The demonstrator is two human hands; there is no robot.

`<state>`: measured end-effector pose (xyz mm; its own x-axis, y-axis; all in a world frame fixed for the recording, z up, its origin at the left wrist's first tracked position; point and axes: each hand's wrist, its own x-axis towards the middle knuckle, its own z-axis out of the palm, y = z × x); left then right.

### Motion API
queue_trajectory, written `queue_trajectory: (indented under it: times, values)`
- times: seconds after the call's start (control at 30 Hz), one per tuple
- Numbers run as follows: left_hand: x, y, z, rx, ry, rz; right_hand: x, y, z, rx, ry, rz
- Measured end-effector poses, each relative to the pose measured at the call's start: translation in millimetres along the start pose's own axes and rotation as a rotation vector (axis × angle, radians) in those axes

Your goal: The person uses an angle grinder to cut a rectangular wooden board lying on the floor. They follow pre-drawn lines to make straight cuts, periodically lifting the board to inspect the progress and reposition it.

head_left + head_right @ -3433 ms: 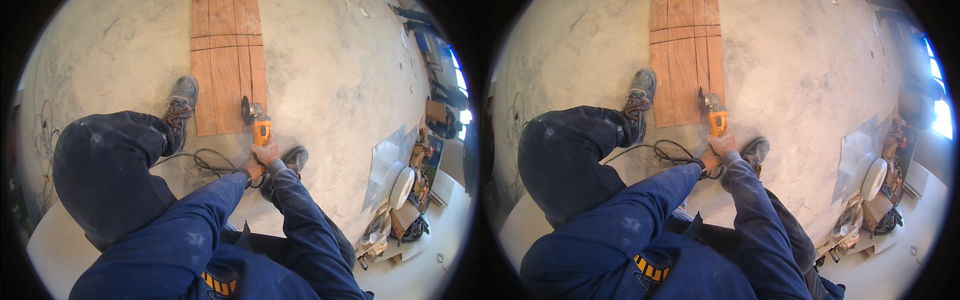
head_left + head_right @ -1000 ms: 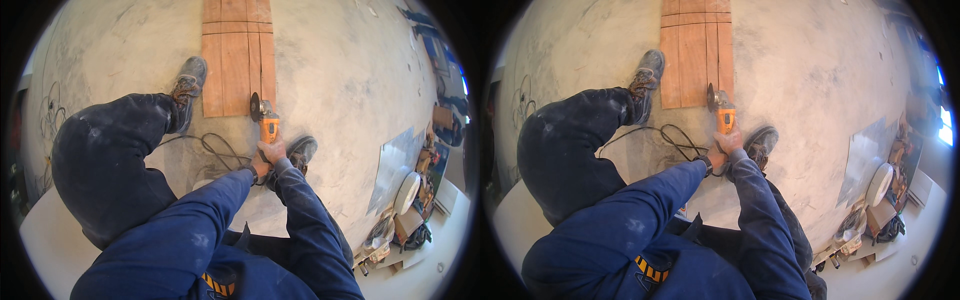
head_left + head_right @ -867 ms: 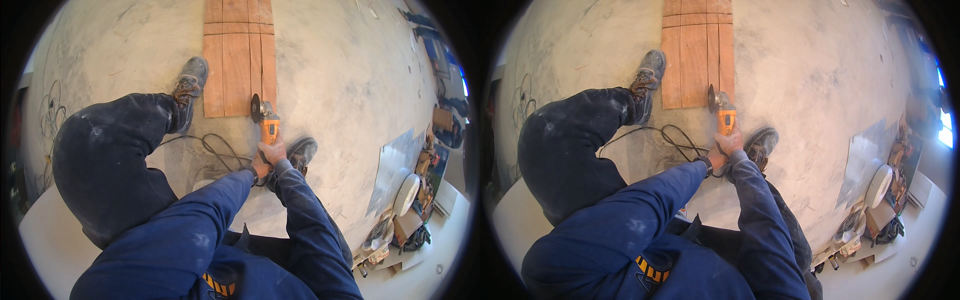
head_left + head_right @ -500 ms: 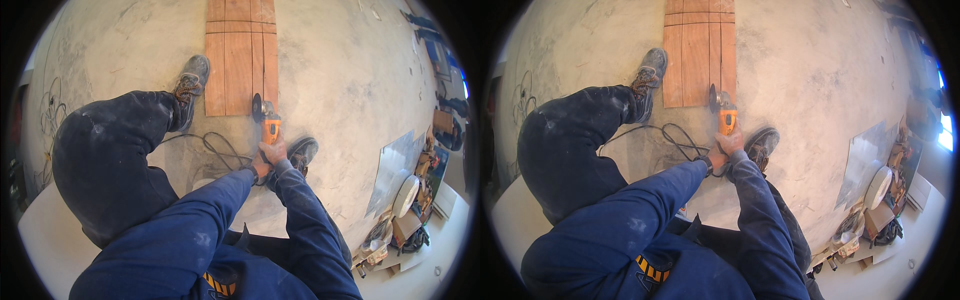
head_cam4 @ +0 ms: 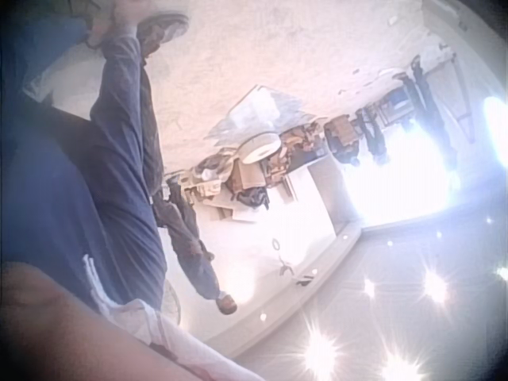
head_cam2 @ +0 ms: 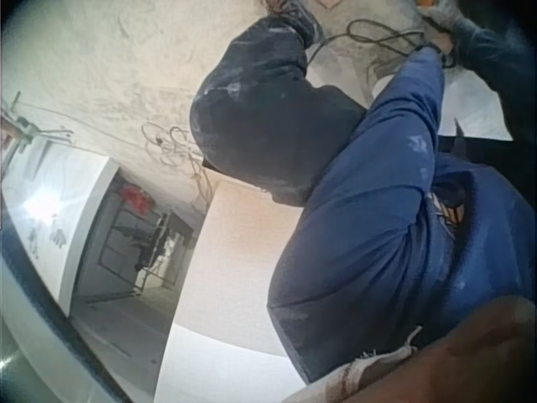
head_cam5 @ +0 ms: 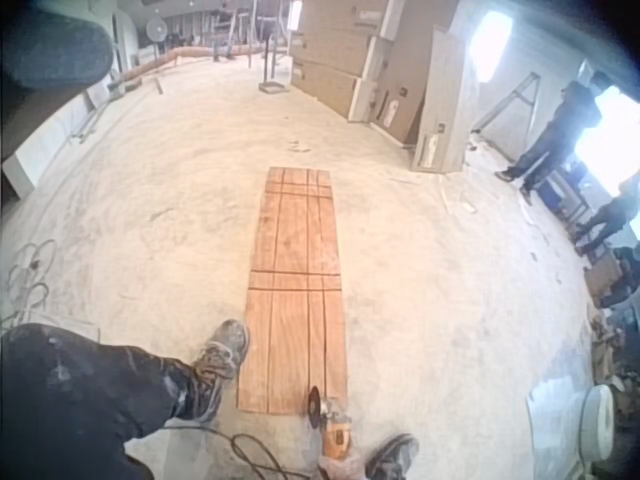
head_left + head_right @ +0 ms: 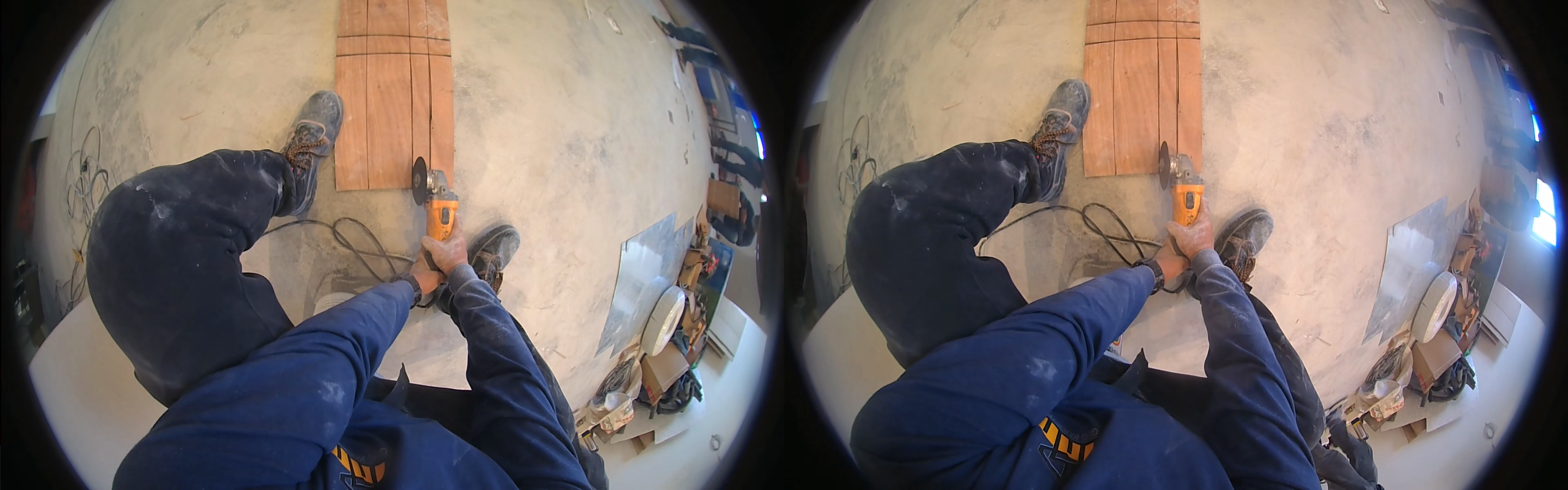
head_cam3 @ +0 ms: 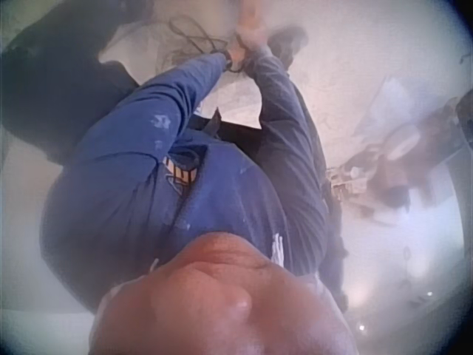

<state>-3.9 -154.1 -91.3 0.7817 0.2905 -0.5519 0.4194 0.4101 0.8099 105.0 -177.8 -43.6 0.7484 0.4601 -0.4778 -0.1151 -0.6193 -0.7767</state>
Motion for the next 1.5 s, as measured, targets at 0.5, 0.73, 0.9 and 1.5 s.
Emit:
queue_trajectory:
  times: [0.5,0.73,0.9,1.5]
  values:
    - [-6.4,-7.4,3.8,0.048,0.011,-0.075,-3.3,12.1,4.9,-0.032,0.016,-0.057]
    - [-30.5,38.2,-1.4,0.071,-0.097,-0.063,-27.0,-8.8,-10.2,0.134,0.040,0.099]
    - [-22.8,70.3,1.1,0.027,-0.197,-0.047,-18.1,-14.2,-33.3,0.511,0.135,0.240]
    - [10.8,154.5,-1.5,0.773,-0.242,-0.046,1.8,-24.8,-59.7,1.189,0.185,0.315]
